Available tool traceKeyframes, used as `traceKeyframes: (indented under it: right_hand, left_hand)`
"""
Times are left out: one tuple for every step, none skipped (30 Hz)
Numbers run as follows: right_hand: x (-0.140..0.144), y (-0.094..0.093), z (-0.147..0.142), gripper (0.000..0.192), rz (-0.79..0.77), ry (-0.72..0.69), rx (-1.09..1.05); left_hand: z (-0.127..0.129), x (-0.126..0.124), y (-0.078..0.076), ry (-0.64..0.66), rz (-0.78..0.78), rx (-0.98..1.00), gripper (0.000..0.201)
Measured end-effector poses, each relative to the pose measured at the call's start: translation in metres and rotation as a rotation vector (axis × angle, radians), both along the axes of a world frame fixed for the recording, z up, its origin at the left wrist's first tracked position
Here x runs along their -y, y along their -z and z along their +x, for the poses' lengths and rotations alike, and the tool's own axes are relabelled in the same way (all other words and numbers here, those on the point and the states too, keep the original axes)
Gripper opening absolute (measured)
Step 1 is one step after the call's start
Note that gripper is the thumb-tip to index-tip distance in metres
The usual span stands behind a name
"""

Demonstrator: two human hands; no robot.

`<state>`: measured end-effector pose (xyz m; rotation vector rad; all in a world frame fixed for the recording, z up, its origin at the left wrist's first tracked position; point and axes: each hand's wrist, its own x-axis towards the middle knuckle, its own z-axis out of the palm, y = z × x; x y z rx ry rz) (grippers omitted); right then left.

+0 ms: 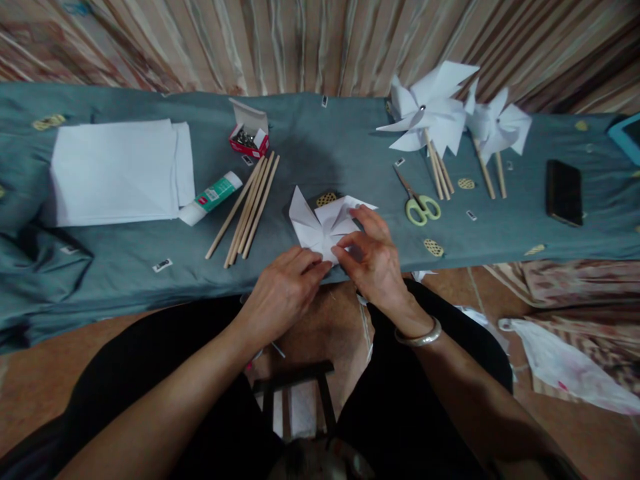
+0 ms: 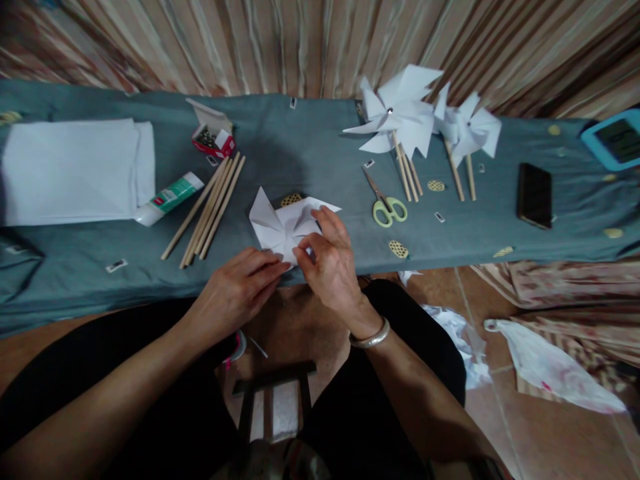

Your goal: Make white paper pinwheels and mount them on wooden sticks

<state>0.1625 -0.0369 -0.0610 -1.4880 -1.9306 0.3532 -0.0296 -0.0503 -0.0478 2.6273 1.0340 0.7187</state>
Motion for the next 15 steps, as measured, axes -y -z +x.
traceKeyframes:
  right_hand:
    - [0.0003,0.0002,-0.0003,0.013,0.012,0.003,0.007]
    - [0.0006,0.0004,-0.0005,0.012,0.022,0.005,0.013]
    - [0.0008,0.0006,-0.0007,0.012,0.029,0.007,0.018]
    - [0.0011,0.0007,-0.0008,0.012,0.031,0.007,0.02]
    - [0.0014,0.0006,-0.0008,0.011,0.031,0.004,0.021]
    - [0.0016,0.0004,-0.001,0.01,0.029,0.0,0.022]
    - [0.0019,0.0001,-0.0012,0.01,0.026,-0.003,0.023]
    - [0.0022,-0.0005,-0.0015,0.01,0.023,-0.007,0.024]
    - [0.0025,-0.0011,-0.002,0.01,0.02,-0.011,0.023]
    - [0.0029,-0.0019,-0.0026,0.011,0.017,-0.014,0.021]
    - [0.0033,-0.0027,-0.0032,0.011,0.012,-0.017,0.019]
    - [0.0038,-0.0035,-0.0038,0.012,0.007,-0.018,0.016]
    - [0.0042,-0.0042,-0.0044,0.013,0.0,-0.021,0.016]
    - [0.0046,-0.0048,-0.0049,0.014,-0.004,-0.022,0.019]
    - [0.005,-0.0053,-0.0052,0.014,-0.006,-0.021,0.024]
  left_hand:
    - [-0.0002,0.0,0.0,0.002,-0.002,0.001,0.022]
    - [-0.0003,0.0,0.0,0.003,-0.008,0.004,0.022]
    - [-0.0003,0.0,-0.0002,0.0,-0.018,0.008,0.022]
    - [-0.0003,0.0,-0.0004,-0.006,-0.031,0.013,0.022]
    - [-0.0002,-0.0001,-0.0006,-0.014,-0.046,0.017,0.022]
    - [0.0,-0.0002,-0.0006,-0.018,-0.058,0.02,0.022]
    - [0.0002,-0.0003,-0.0006,-0.019,-0.066,0.023,0.022]
    - [0.0003,-0.0005,-0.0005,-0.015,-0.069,0.024,0.022]
    - [0.0005,-0.0008,-0.0003,-0.009,-0.066,0.024,0.023]
    - [0.0007,-0.0011,-0.0001,0.0,-0.061,0.023,0.023]
    - [0.0009,-0.0014,0.0001,0.007,-0.056,0.022,0.024]
    - [0.0011,-0.0016,0.0002,0.011,-0.052,0.021,0.024]
    - [0.0012,-0.0019,0.0002,0.013,-0.051,0.02,0.024]
    - [0.0013,-0.002,0.0,0.014,-0.049,0.019,0.024]
    - [0.0014,-0.002,-0.0002,0.015,-0.047,0.019,0.023]
